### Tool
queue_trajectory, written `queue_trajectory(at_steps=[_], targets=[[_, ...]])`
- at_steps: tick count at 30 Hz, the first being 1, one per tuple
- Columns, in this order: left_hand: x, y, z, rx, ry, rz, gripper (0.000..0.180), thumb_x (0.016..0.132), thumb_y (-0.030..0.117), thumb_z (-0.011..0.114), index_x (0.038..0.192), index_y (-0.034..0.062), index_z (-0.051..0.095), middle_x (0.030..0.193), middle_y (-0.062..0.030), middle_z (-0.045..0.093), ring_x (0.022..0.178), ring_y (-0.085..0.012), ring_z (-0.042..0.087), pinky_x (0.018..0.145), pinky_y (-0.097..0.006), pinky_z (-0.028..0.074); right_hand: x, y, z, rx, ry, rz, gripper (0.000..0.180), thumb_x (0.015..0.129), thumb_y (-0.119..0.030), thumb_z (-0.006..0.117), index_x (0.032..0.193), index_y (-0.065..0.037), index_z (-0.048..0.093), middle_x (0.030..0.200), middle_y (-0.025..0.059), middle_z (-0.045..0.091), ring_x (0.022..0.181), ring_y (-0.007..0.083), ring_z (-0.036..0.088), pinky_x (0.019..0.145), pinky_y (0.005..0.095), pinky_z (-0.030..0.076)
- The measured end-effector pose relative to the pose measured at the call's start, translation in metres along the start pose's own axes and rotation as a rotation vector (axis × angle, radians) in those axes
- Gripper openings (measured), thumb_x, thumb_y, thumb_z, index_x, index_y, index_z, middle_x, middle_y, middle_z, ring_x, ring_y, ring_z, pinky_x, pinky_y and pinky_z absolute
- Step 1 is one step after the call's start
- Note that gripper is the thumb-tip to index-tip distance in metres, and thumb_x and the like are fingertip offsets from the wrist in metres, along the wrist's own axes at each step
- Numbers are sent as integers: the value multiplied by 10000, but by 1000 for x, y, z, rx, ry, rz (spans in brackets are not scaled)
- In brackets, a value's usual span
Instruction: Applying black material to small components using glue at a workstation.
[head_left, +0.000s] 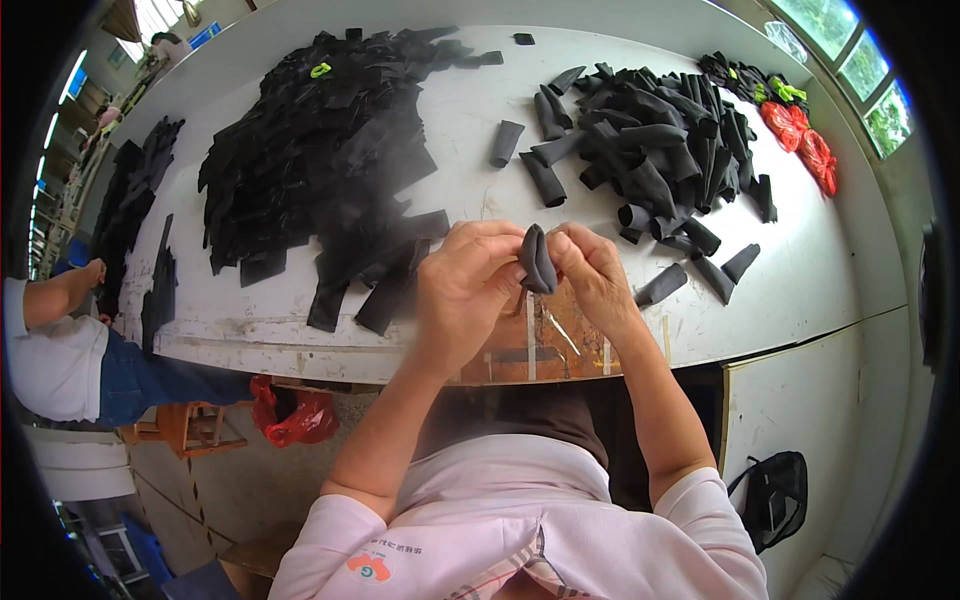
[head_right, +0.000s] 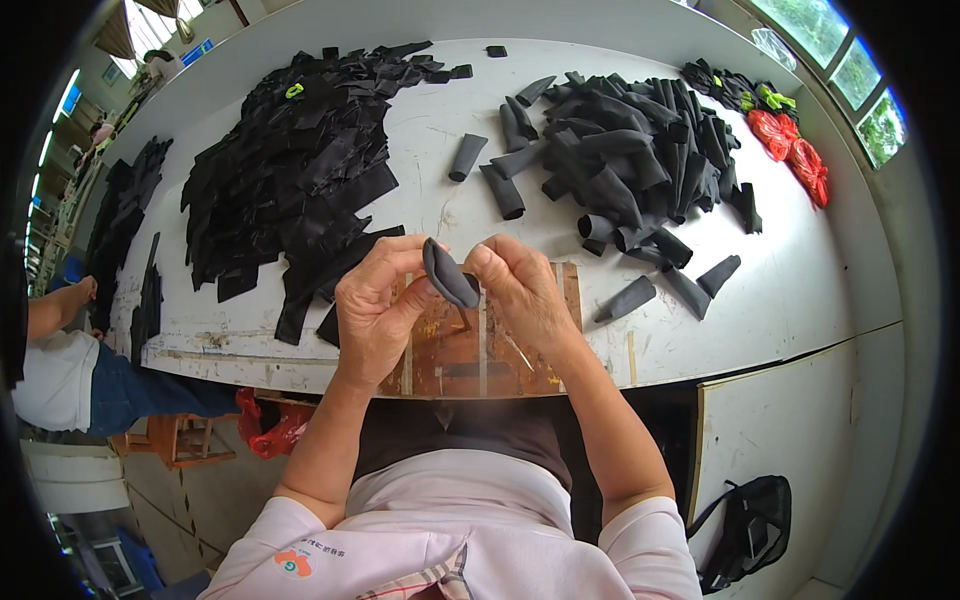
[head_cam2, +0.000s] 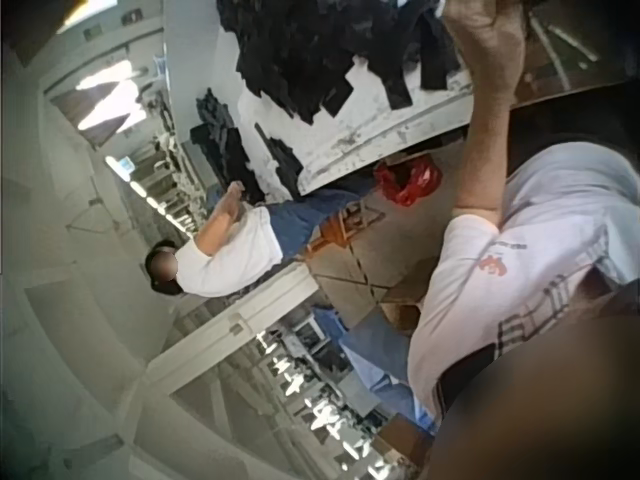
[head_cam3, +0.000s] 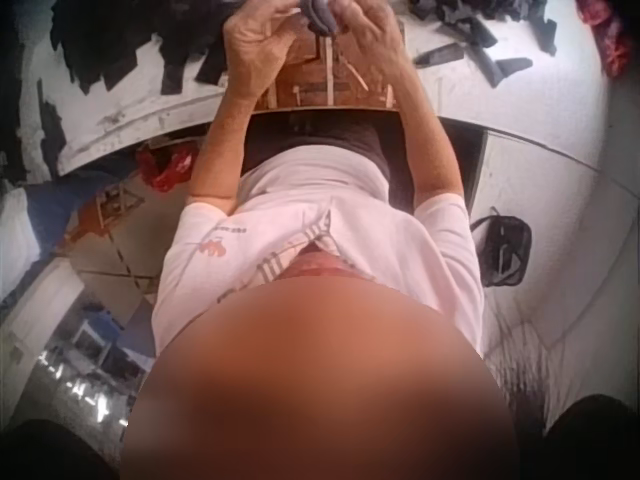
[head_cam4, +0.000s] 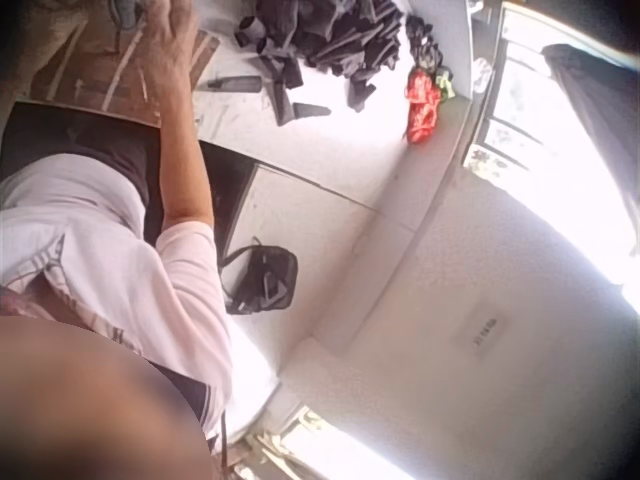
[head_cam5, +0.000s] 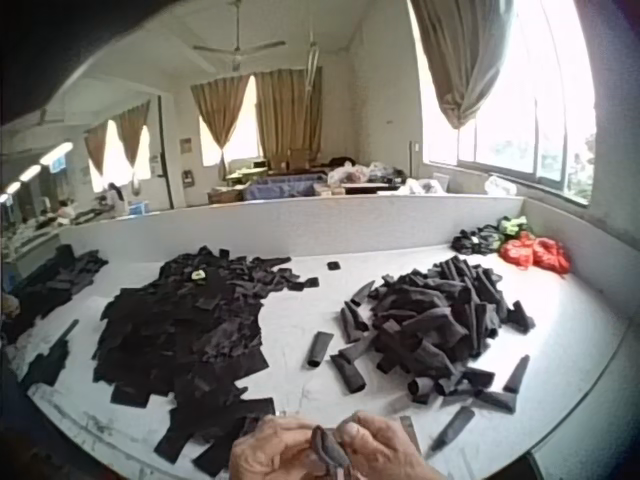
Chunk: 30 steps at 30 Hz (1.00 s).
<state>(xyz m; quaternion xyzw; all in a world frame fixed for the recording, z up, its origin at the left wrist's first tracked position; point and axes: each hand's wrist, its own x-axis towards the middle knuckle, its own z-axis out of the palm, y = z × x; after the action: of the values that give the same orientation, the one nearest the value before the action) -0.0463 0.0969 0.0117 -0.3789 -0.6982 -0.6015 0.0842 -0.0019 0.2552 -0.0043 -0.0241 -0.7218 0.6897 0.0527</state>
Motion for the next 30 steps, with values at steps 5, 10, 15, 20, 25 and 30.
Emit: queue_trajectory(at_steps=[5,10,15,20,25,30], targets=[[-7,8,7,-429,234,-131,67,775,-12,587,837,-5,562,896,-78,603,800,-116,561,733,-240,441,-6,-59,10,-1009,-104,-506,436,664,-430,641,788,-27,532,737,82,530,726,264,540,568,351,424],[-22,-10,11,-641,164,-346,110,776,-42,570,872,7,547,943,-83,590,842,-128,556,784,-253,428,-8,0,5,-821,-181,-415,75,773,-103,556,781,-40,517,680,103,513,596,310,493,501,371,392],[14,7,7,-766,-58,-403,82,757,-13,619,821,3,570,820,-62,585,752,-80,544,648,-205,457,-5,-3,2,-705,-78,-500,175,742,-189,615,826,-48,553,700,97,572,675,291,560,562,381,443],[18,16,5,-134,-227,-354,62,755,-25,613,749,-8,554,688,-18,565,657,-35,489,582,-194,436,-13,14,8,-281,-155,-217,106,819,-159,543,846,-58,555,673,106,586,644,311,570,564,373,453],[9,14,15,-290,79,-212,113,761,57,626,857,1,607,781,-58,627,677,-77,566,612,-220,451,-9,0,5,-570,-121,-351,129,816,-172,546,834,-45,562,704,121,585,654,319,567,577,373,444],[10,20,11,-536,113,-239,115,818,62,566,904,-3,605,841,-50,621,780,-95,553,715,-244,444,-6,-15,3,-649,-165,-321,182,797,-217,569,826,-39,592,708,128,580,650,314,549,575,378,430]])
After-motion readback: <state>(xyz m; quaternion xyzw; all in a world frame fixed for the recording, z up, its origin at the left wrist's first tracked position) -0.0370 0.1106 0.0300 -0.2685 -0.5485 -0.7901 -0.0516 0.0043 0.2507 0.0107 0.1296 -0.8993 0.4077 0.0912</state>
